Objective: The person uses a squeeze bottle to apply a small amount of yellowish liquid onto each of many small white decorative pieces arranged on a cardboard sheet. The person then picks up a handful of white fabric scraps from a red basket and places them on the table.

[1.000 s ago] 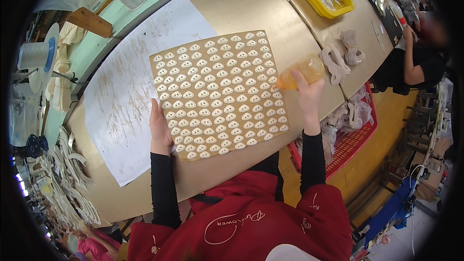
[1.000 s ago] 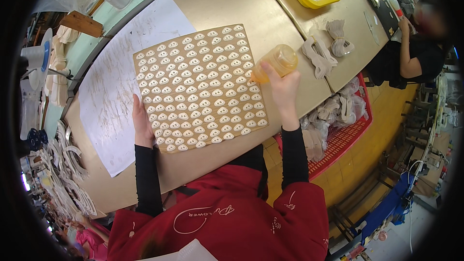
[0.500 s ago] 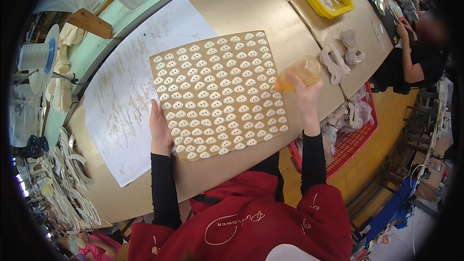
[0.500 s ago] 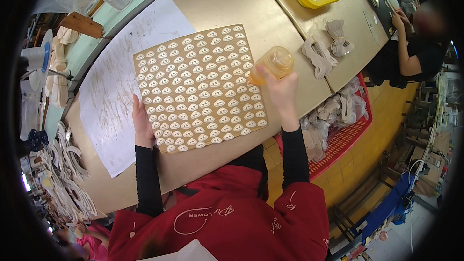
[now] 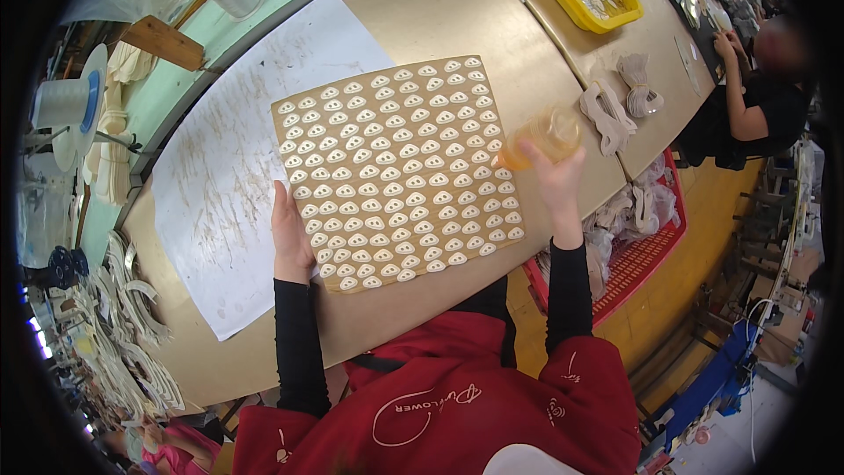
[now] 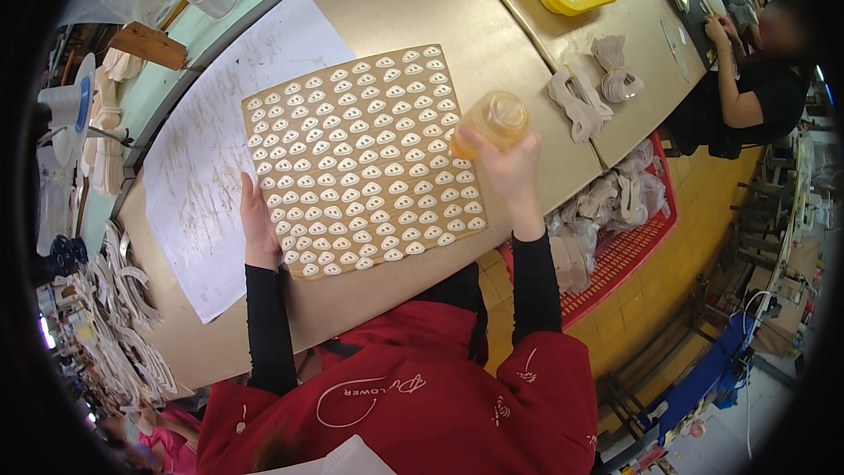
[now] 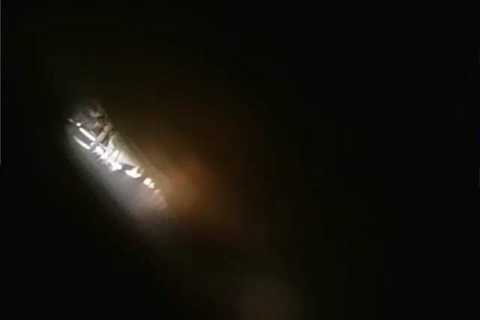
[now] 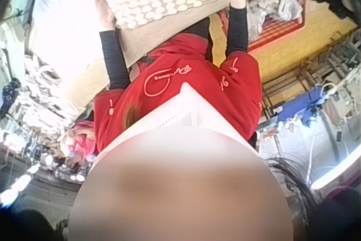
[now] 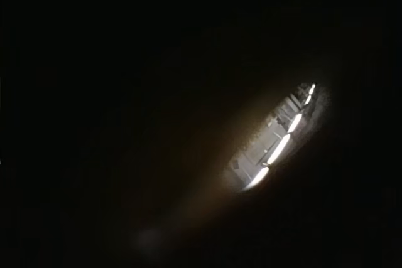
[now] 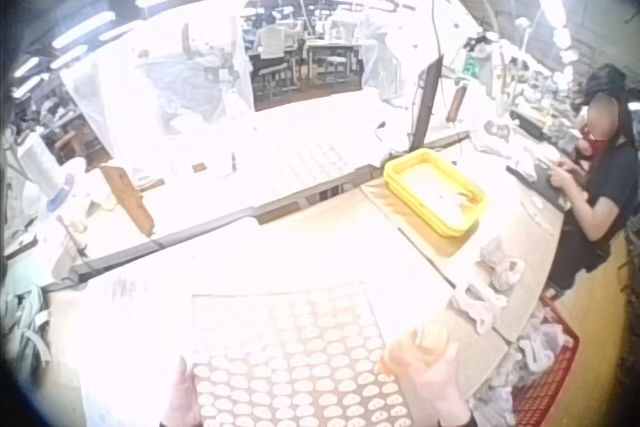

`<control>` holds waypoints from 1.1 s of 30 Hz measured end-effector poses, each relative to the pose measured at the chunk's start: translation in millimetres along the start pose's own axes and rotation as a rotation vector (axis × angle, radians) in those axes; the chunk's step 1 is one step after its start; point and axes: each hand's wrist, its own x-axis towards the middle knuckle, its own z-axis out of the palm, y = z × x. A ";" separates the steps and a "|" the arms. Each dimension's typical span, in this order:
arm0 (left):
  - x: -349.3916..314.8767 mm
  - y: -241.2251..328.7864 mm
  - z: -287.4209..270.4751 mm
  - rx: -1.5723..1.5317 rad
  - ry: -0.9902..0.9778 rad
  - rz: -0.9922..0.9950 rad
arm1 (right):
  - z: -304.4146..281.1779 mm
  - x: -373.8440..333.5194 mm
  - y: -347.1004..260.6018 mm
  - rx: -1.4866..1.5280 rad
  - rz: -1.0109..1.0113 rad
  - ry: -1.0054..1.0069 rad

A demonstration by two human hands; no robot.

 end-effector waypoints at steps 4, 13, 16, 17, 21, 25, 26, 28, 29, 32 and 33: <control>0.0 0.0 -0.2 -0.010 -0.025 -0.003 | -6.9 -4.6 4.0 -0.060 0.025 -0.051; -0.5 0.1 1.7 0.010 -0.014 0.001 | -4.1 -13.5 9.1 -0.011 -0.085 0.115; 0.0 -0.3 2.0 -0.008 -0.004 0.009 | -7.0 -17.5 12.7 0.039 -0.065 0.170; 0.3 -0.4 2.1 0.010 0.020 0.018 | -8.3 -18.8 14.2 0.058 -0.062 0.192; 0.3 -1.1 2.8 0.032 0.036 0.029 | -9.7 -26.2 20.3 0.124 -0.070 0.268; -0.2 -1.2 6.1 0.050 0.058 0.032 | -7.4 -33.1 25.4 0.163 -0.040 0.275; -0.6 -1.1 7.2 0.069 0.070 0.039 | -8.3 -34.2 26.2 0.137 -0.030 0.272; -1.7 -1.3 9.0 0.084 0.095 0.038 | -9.8 -36.8 27.2 0.121 -0.002 0.294; -2.3 -1.5 9.6 0.079 0.092 0.031 | -9.1 -38.0 27.9 0.133 0.013 0.317; -1.7 -0.2 9.4 0.071 0.090 0.027 | -10.0 -36.5 30.5 0.143 0.000 0.346; -1.4 0.5 8.6 0.078 0.095 0.027 | -9.6 -35.9 31.3 0.143 -0.011 0.350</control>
